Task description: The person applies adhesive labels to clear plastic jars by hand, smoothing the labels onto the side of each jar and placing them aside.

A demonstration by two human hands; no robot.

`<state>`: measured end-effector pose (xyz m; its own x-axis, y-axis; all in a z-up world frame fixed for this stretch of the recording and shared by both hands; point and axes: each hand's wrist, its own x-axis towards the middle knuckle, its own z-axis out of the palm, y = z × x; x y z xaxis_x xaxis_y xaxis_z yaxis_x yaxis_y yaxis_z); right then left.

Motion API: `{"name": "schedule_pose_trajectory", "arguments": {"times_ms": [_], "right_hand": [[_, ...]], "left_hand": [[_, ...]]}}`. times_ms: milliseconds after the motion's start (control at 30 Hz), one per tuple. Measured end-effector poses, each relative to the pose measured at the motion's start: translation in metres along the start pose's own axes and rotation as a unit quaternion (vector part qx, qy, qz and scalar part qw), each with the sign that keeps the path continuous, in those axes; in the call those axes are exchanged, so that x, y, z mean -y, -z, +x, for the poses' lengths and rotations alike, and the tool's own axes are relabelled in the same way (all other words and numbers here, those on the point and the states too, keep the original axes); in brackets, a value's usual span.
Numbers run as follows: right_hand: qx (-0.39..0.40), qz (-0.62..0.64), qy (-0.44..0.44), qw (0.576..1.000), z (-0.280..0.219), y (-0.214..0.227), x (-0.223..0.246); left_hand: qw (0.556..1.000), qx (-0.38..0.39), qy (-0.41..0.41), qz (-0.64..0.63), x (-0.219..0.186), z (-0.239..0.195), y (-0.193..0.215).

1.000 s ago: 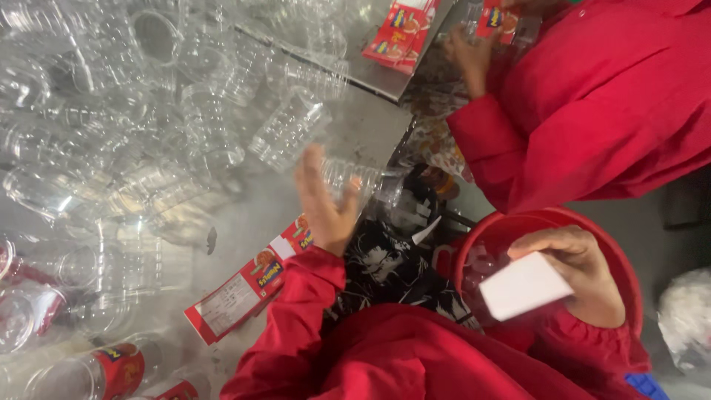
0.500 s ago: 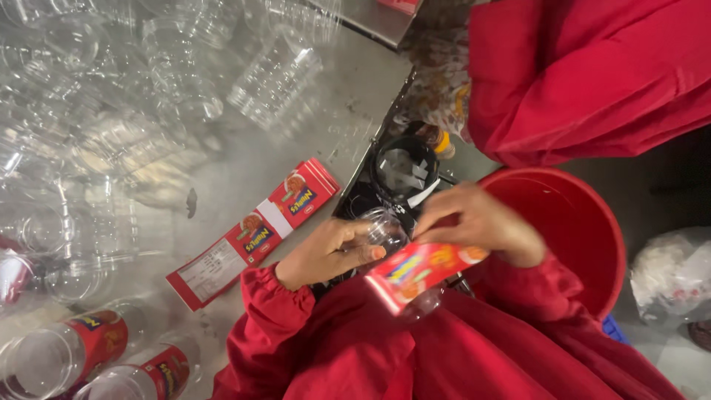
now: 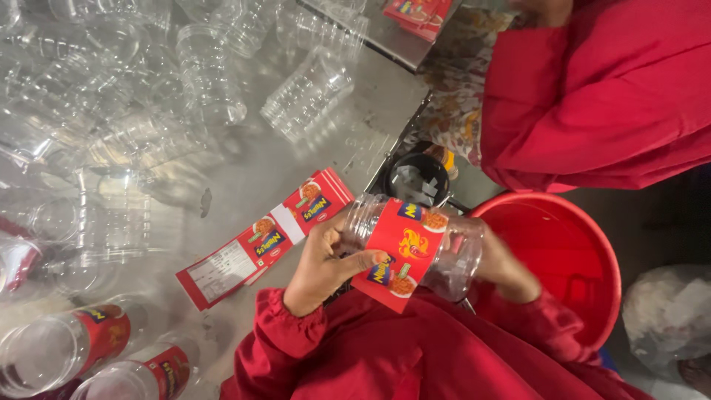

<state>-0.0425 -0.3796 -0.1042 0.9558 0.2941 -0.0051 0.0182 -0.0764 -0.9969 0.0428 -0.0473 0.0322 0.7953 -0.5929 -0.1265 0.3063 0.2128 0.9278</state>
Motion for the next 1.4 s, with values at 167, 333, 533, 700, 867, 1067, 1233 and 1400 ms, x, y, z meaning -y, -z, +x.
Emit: {"name": "schedule_pose_trajectory", "arguments": {"times_ms": [167,333,533,700,867,1067,1233,1400], "right_hand": [[-0.23,0.475,0.001,0.85,-0.008,-0.02,-0.086],[-0.153,0.175,0.159,0.959,0.014,-0.059,-0.032],[-0.263,-0.39,0.315,0.824,0.033,-0.089,0.06],[-0.245,-0.482,0.384,0.749,0.043,-0.09,0.102],[-0.225,-0.495,0.449,0.709,0.051,-0.083,0.118],[-0.21,-0.285,0.295,0.888,0.052,-0.087,0.118],[-0.274,-0.085,0.127,0.949,0.051,-0.085,0.102],[-0.213,0.32,-0.031,0.923,0.066,-0.095,0.091]], "left_hand": [[0.995,-0.021,-0.048,-0.087,0.019,0.002,-0.005],[0.973,-0.127,-0.118,-0.155,0.034,0.002,-0.004],[0.98,-0.083,-0.125,-0.133,0.021,0.001,0.002],[0.986,-0.055,-0.149,0.058,0.013,-0.004,0.008],[0.992,-0.05,-0.106,0.048,0.023,-0.008,0.001],[0.983,-0.097,-0.108,0.109,0.038,-0.024,-0.019],[0.956,-0.17,-0.113,0.211,0.042,-0.03,-0.042],[0.766,-0.125,-0.412,0.477,0.036,-0.036,-0.053]]}}
